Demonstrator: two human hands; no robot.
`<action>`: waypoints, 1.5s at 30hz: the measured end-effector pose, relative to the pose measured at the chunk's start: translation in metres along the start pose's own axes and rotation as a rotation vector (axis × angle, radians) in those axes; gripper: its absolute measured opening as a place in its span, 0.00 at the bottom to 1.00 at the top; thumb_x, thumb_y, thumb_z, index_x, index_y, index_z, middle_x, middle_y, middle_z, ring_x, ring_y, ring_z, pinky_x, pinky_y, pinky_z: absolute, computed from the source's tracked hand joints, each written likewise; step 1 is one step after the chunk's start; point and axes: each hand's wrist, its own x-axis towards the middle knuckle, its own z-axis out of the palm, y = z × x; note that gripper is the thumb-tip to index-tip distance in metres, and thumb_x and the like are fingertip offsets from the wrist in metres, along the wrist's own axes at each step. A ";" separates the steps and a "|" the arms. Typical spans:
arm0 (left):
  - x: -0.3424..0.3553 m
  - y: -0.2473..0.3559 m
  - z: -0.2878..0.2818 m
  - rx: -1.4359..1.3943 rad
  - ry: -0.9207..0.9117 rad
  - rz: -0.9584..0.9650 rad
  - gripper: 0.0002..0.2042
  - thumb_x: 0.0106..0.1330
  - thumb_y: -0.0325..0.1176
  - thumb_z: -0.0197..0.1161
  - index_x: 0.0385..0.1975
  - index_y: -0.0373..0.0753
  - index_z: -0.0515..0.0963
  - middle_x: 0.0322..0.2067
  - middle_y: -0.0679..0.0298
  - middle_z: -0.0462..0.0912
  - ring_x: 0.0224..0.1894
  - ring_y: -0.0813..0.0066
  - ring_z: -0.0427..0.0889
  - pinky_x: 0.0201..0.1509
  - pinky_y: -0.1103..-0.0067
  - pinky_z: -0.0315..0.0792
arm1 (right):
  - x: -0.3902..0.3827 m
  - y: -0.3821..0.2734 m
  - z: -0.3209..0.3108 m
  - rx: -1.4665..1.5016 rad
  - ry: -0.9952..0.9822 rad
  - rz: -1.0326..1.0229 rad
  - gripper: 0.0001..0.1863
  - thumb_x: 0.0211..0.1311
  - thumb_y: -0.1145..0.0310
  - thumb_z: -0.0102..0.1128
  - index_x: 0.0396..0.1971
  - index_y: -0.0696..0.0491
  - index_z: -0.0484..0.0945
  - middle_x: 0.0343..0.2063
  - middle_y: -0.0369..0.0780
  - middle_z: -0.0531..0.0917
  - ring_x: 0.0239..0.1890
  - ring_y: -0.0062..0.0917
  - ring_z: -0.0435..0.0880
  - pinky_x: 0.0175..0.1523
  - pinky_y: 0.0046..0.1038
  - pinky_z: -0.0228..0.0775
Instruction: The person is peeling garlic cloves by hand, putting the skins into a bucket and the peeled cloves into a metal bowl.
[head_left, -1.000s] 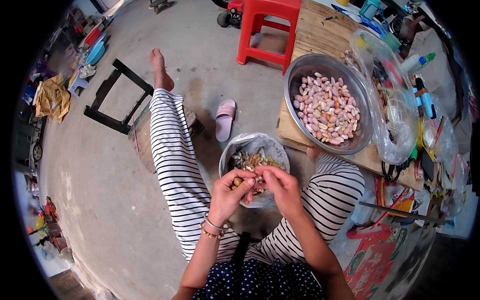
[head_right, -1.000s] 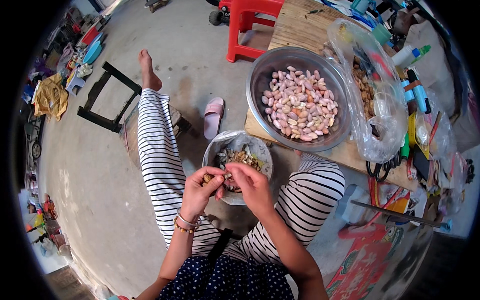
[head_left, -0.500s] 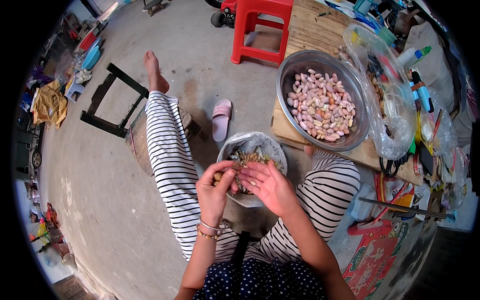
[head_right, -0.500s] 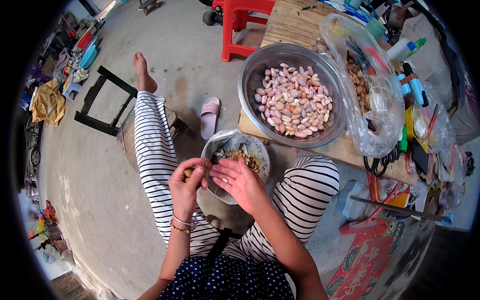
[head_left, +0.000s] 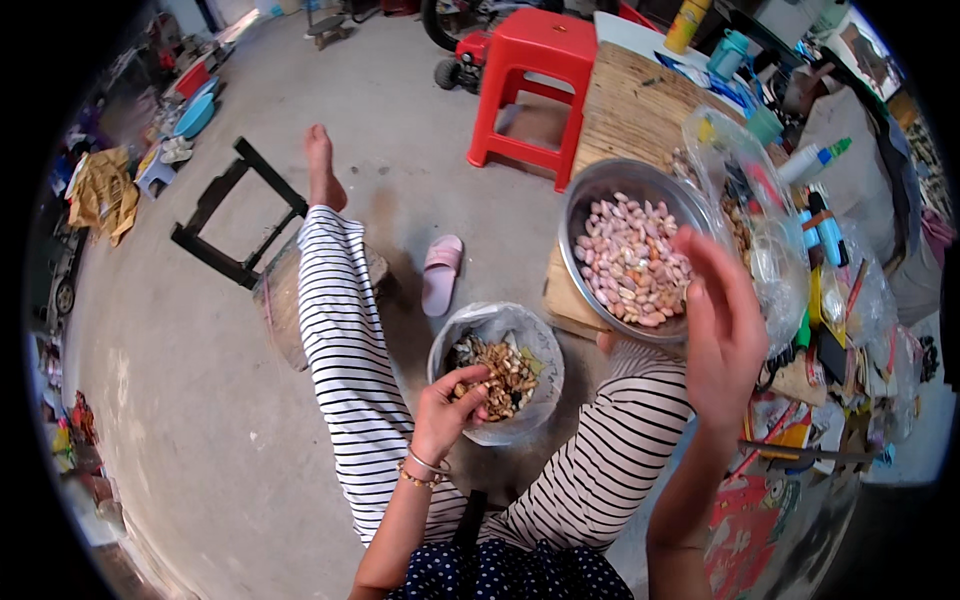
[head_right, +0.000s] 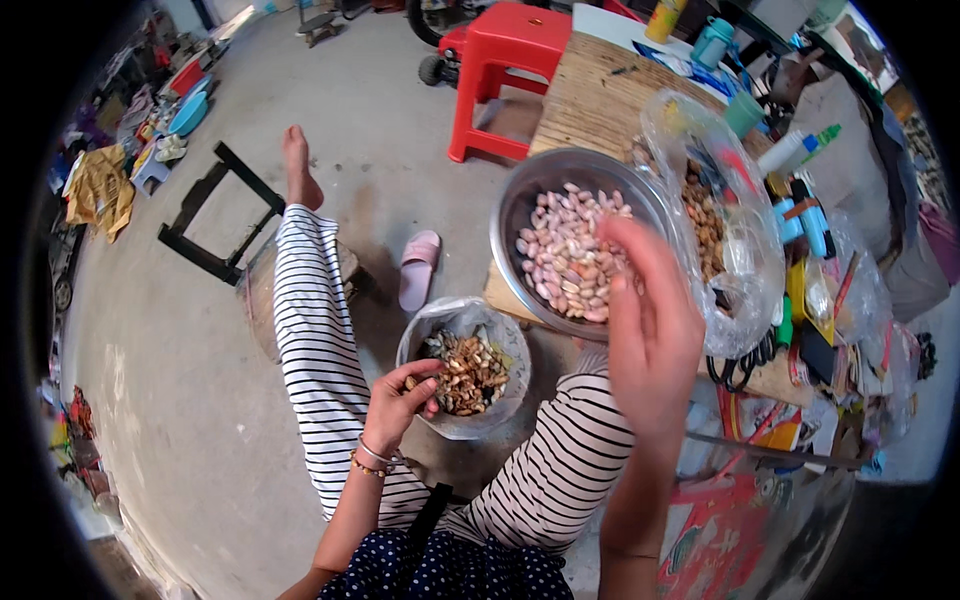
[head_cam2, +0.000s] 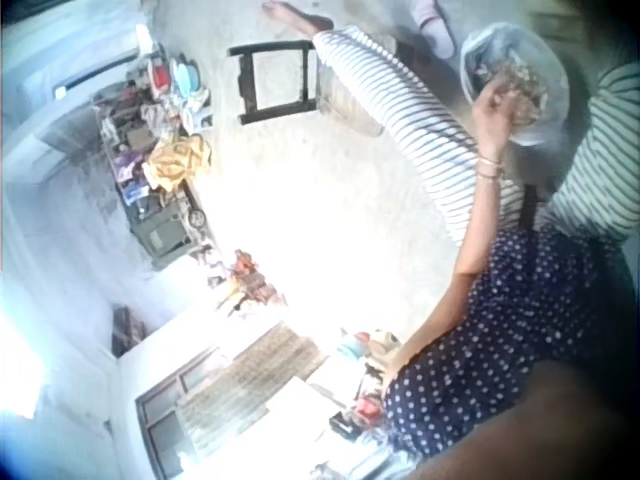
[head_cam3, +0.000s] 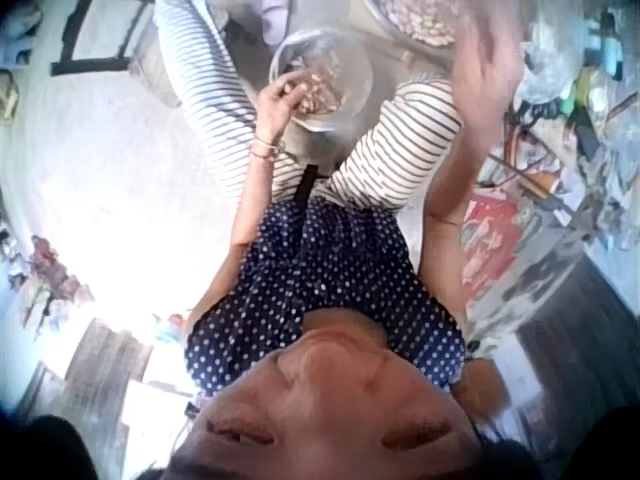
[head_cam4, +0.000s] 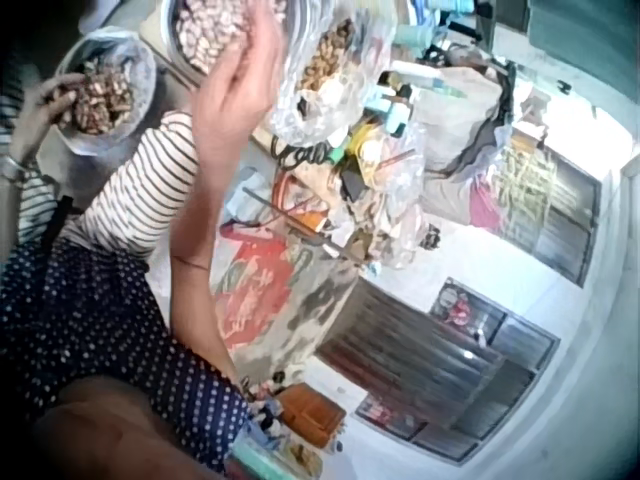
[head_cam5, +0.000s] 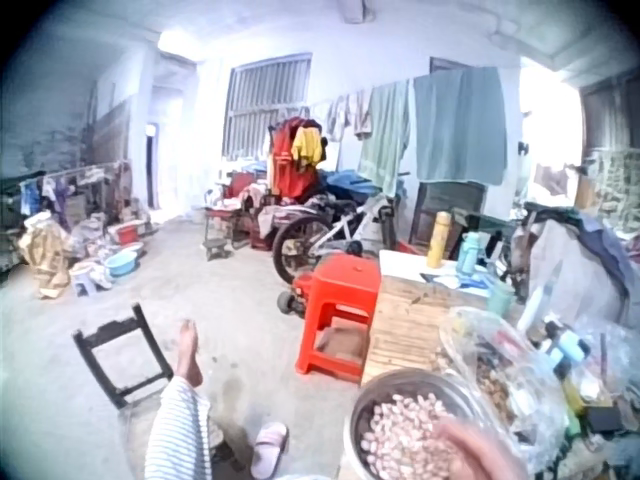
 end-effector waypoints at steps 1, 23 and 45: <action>-0.001 0.002 -0.001 -0.015 -0.001 -0.027 0.12 0.63 0.25 0.56 0.45 0.33 0.74 0.26 0.67 0.78 0.22 0.84 0.74 0.26 0.87 0.71 | 0.010 0.004 -0.002 -0.267 0.002 -0.092 0.16 0.60 0.80 0.46 0.49 0.63 0.69 0.48 0.46 0.75 0.50 0.29 0.75 0.57 0.28 0.65; 0.005 -0.014 -0.034 -0.580 0.119 -0.135 0.09 0.65 0.25 0.52 0.42 0.31 0.72 0.39 0.53 0.80 0.21 0.81 0.74 0.24 0.86 0.71 | -0.279 0.380 0.108 1.131 0.792 1.408 0.29 0.56 0.43 0.54 0.48 0.52 0.68 0.43 0.40 0.74 0.42 0.31 0.74 0.47 0.33 0.69; 0.027 -0.021 -0.040 -0.482 0.141 -0.238 0.10 0.65 0.26 0.52 0.44 0.34 0.73 0.41 0.54 0.80 0.22 0.80 0.74 0.26 0.85 0.70 | -0.265 0.424 0.155 1.095 0.932 1.359 0.24 0.60 0.48 0.51 0.48 0.52 0.69 0.32 0.36 0.76 0.32 0.24 0.75 0.38 0.27 0.69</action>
